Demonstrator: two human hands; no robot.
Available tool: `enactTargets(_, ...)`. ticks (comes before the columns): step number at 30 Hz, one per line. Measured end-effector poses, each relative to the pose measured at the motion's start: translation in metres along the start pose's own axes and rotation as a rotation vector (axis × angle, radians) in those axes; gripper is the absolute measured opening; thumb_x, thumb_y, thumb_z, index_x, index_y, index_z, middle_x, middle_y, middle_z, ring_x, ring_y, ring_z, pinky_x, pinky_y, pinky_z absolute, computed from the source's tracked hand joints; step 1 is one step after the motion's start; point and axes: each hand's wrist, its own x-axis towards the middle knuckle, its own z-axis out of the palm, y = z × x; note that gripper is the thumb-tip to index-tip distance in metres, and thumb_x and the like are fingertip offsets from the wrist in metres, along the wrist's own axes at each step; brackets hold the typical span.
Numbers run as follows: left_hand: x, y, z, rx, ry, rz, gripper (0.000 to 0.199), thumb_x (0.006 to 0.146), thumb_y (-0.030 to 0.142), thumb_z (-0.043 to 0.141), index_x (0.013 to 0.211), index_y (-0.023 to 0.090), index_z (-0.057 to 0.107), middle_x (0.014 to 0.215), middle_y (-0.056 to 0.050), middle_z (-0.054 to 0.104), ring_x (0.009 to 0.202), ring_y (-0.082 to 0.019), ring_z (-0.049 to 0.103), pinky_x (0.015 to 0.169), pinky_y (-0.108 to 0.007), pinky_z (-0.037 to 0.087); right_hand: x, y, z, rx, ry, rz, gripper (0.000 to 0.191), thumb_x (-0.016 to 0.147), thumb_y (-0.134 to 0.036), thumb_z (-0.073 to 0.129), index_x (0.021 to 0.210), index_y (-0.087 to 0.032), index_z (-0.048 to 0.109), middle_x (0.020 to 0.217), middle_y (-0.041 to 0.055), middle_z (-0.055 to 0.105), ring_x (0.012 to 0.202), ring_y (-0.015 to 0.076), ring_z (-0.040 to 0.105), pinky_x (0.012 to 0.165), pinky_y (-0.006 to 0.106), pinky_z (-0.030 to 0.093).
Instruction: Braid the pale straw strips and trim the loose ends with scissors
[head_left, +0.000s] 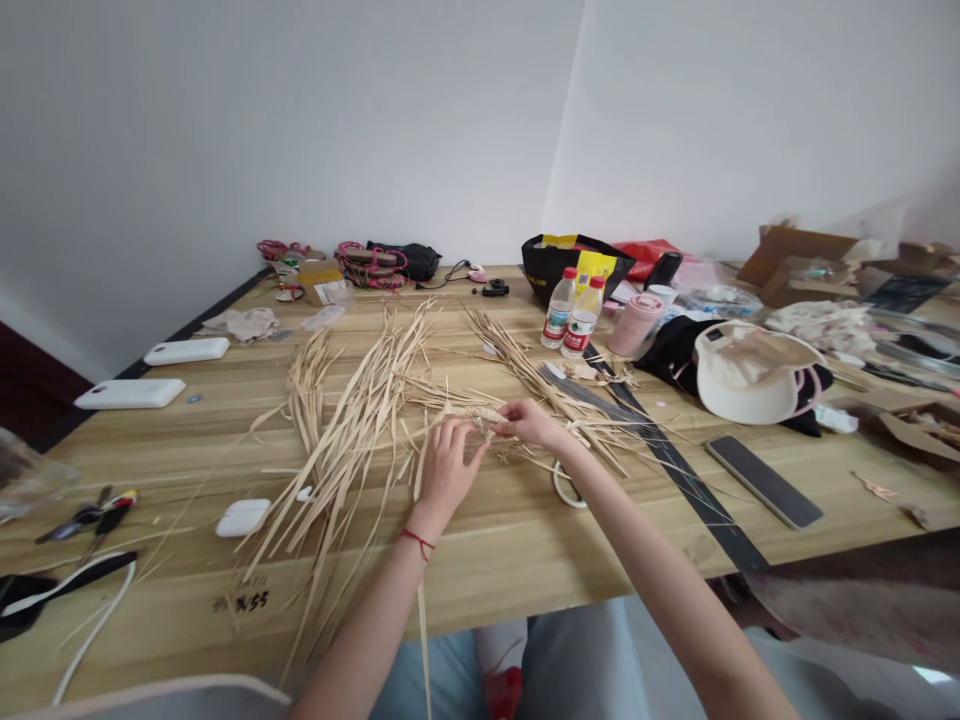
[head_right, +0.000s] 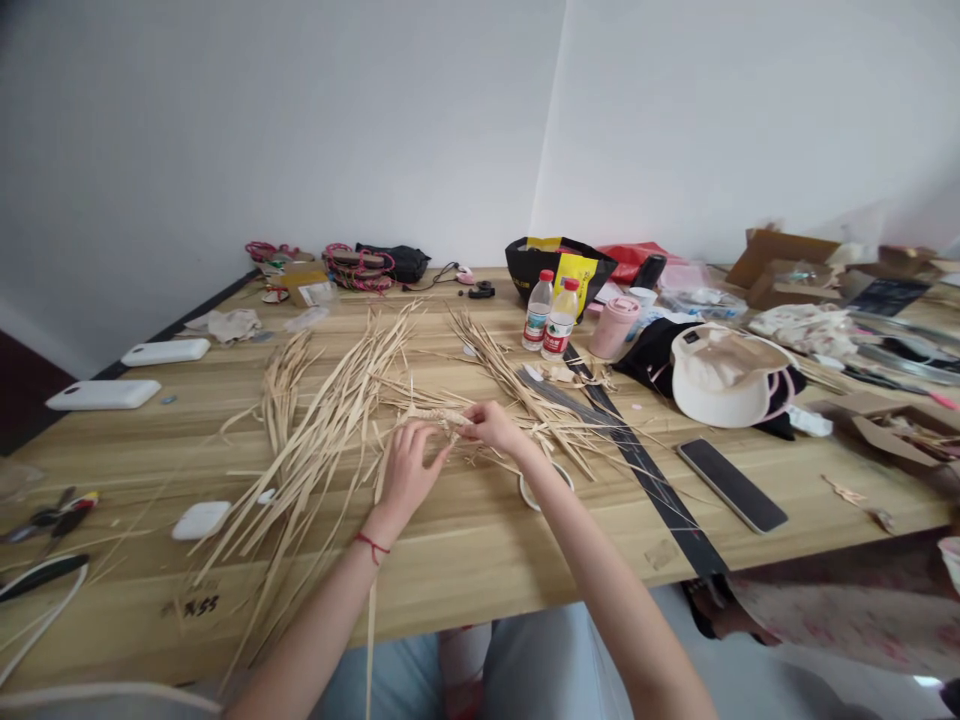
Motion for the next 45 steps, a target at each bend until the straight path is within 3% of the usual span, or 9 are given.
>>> enactTargets(7,-0.005,-0.005,0.004,-0.034,-0.118,-0.043,0.016,0.089,0.032,0.049,0.094,0.020,0.057,0.086,-0.005,0.064,0.081,-0.019,0.060,0.073,-0.032,0.045,-0.003,-0.011,0.006,0.072,-0.024,-0.004,0.028,0.063,-0.039,0.067,0.070,-0.012,0.065,0.061,-0.0001,0.061,0.055,0.0111,0.053,0.054,0.021,0.042)
enactTargets(18,-0.004,-0.004,0.000,0.124,-0.101,-0.071,0.025,0.089,0.037,0.047,0.080,0.020,0.061,0.074,-0.005,0.065,0.075,-0.019,0.058,0.068,-0.032,0.035,0.003,-0.001,0.024,0.150,0.094,0.021,0.029,0.060,-0.040,0.072,0.067,-0.014,0.061,0.056,-0.0015,0.059,0.051,0.0109,0.053,0.049,0.021,0.040)
enactTargets(24,-0.002,-0.002,-0.003,0.195,-0.086,-0.067,0.026,0.091,0.034,0.044,0.079,0.020,0.061,0.074,-0.004,0.066,0.076,-0.020,0.058,0.073,-0.034,0.032,0.004,-0.008,0.028,0.064,0.121,0.062,0.026,0.063,-0.037,0.070,0.062,-0.014,0.059,0.049,-0.0015,0.058,0.046,0.0095,0.051,0.044,0.018,0.036)
enactTargets(32,-0.001,-0.007,-0.003,0.172,-0.018,-0.074,0.025,0.091,0.033,0.044,0.078,0.020,0.061,0.074,-0.005,0.066,0.076,-0.021,0.058,0.079,-0.037,0.033,0.005,-0.013,0.039,0.178,0.170,0.131,0.021,0.064,-0.032,0.068,0.066,-0.014,0.058,0.052,-0.0005,0.057,0.045,0.0095,0.048,0.044,0.020,0.037)
enactTargets(38,0.000,-0.014,-0.002,0.125,-0.012,-0.085,0.025,0.090,0.037,0.045,0.082,0.021,0.061,0.079,-0.005,0.067,0.077,-0.021,0.058,0.077,-0.035,0.035,-0.004,-0.018,0.016,-0.095,0.018,-0.090,0.020,0.063,-0.031,0.069,0.073,-0.014,0.064,0.068,-0.0001,0.063,0.062,0.0131,0.054,0.058,0.023,0.042)
enactTargets(42,0.001,-0.013,-0.005,0.132,0.017,-0.149,0.023,0.089,0.039,0.048,0.083,0.021,0.061,0.077,-0.004,0.066,0.077,-0.022,0.058,0.077,-0.036,0.036,-0.011,-0.017,-0.002,-0.238,-0.075,-0.079,0.016,0.064,-0.028,0.067,0.071,-0.014,0.067,0.063,-0.0010,0.062,0.059,0.0127,0.053,0.056,0.022,0.040)
enactTargets(45,0.003,-0.008,-0.007,0.143,0.091,-0.156,0.023,0.086,0.040,0.051,0.093,0.020,0.061,0.093,-0.009,0.065,0.091,-0.025,0.056,0.082,-0.038,0.038,-0.013,-0.014,-0.005,-0.233,-0.114,-0.046,0.015,0.067,-0.027,0.064,0.072,-0.014,0.068,0.061,-0.0009,0.063,0.057,0.0128,0.053,0.055,0.022,0.040)
